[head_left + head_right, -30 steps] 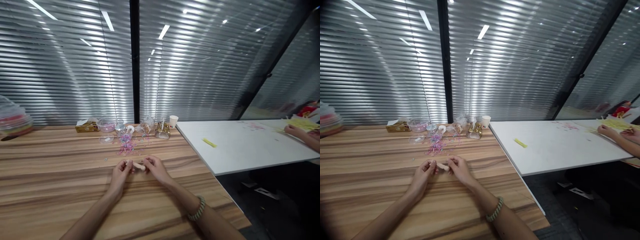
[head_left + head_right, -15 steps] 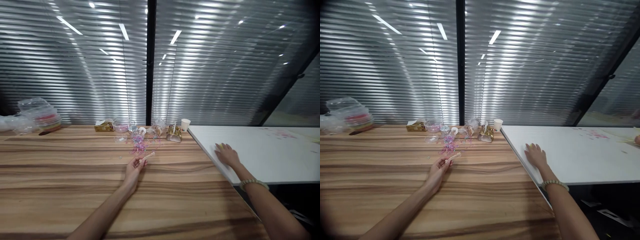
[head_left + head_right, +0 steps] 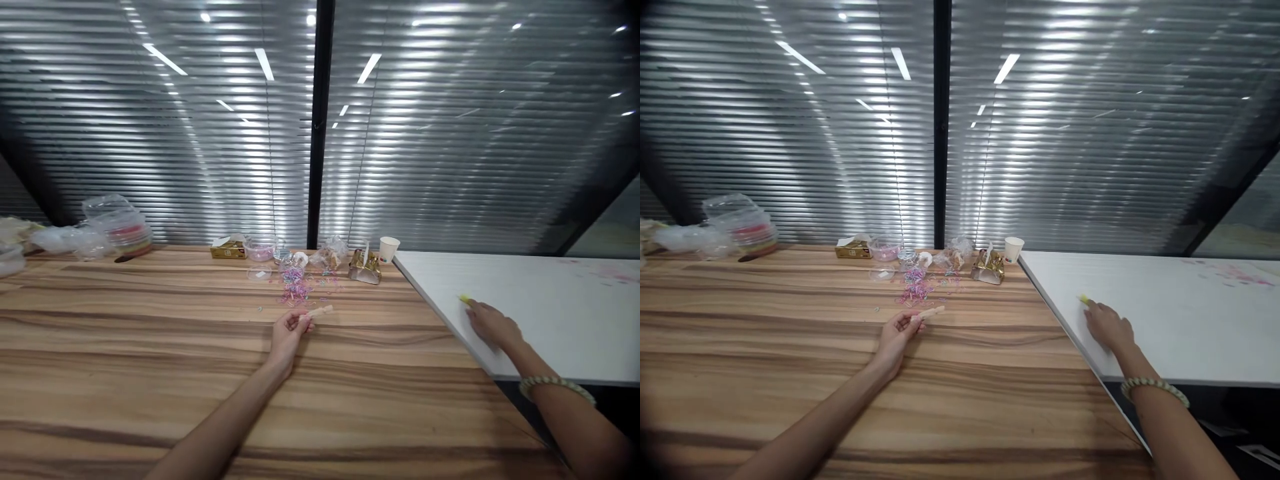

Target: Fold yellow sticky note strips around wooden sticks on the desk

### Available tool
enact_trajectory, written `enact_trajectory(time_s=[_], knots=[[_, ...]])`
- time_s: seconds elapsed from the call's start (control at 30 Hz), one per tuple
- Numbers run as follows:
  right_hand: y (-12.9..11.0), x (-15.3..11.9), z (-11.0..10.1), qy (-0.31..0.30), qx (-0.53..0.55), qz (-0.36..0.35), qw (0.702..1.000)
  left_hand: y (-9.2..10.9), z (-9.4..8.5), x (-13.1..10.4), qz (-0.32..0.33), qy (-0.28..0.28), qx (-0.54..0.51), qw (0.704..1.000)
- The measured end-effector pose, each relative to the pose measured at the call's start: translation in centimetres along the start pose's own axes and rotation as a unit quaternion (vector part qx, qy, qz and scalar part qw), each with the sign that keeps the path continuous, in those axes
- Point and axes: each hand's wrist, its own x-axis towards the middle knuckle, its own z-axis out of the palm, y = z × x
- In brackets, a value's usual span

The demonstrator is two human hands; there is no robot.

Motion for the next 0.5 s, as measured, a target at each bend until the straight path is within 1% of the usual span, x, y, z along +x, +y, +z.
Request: enact_trajectory(time_s=[0.07,0.2,0.27,0.3,0.37,0.4,0.43,0.47,0.5], knots=[[-0.3,-0.3,-0.1,-0.013,-0.015,0.005,1.000,0.2,0.1,-0.1,0.001,0.000,0.008,1.000],[-1.2,-0.8,-0.8,0.017,-0.044,-0.003,0.999,0.7,0.2,-0.6,0.002,-0.014,0.025,1.000],[-1.5,-1.0,-1.1,0.024,-0.026,0.001,0.999,0.9,-0.3,-1.5,-0.005,-0.019,0.038,0.999],[-1.6,-1.1,-1.2,0.025,-0.013,0.004,1.000,1.1,-0.8,-2.1,-0.015,-0.022,0.047,0.999],[-1.7,-1.3,-1.3,0.024,0.005,0.010,1.000,1.8,-2.7,-3.4,-0.046,-0.027,0.071,0.996],[-1.8,-1.4,-1.3,0.025,0.008,0.010,1.000,2.4,-4.0,-4.1,-0.066,-0.025,0.080,0.994],[-1.9,-1.6,-1.3,0.027,0.008,0.008,1.000,3.3,-5.7,-4.7,-0.079,-0.009,0.090,0.993],[-2.0,-1.8,-1.4,0.030,0.006,0.004,1.000,4.5,-7.6,-5.1,-0.078,0.024,0.093,0.992],[-2.2,-2.0,-1.4,0.036,0.004,-0.001,0.999,6.0,-9.8,-5.4,-0.067,0.089,0.087,0.990]])
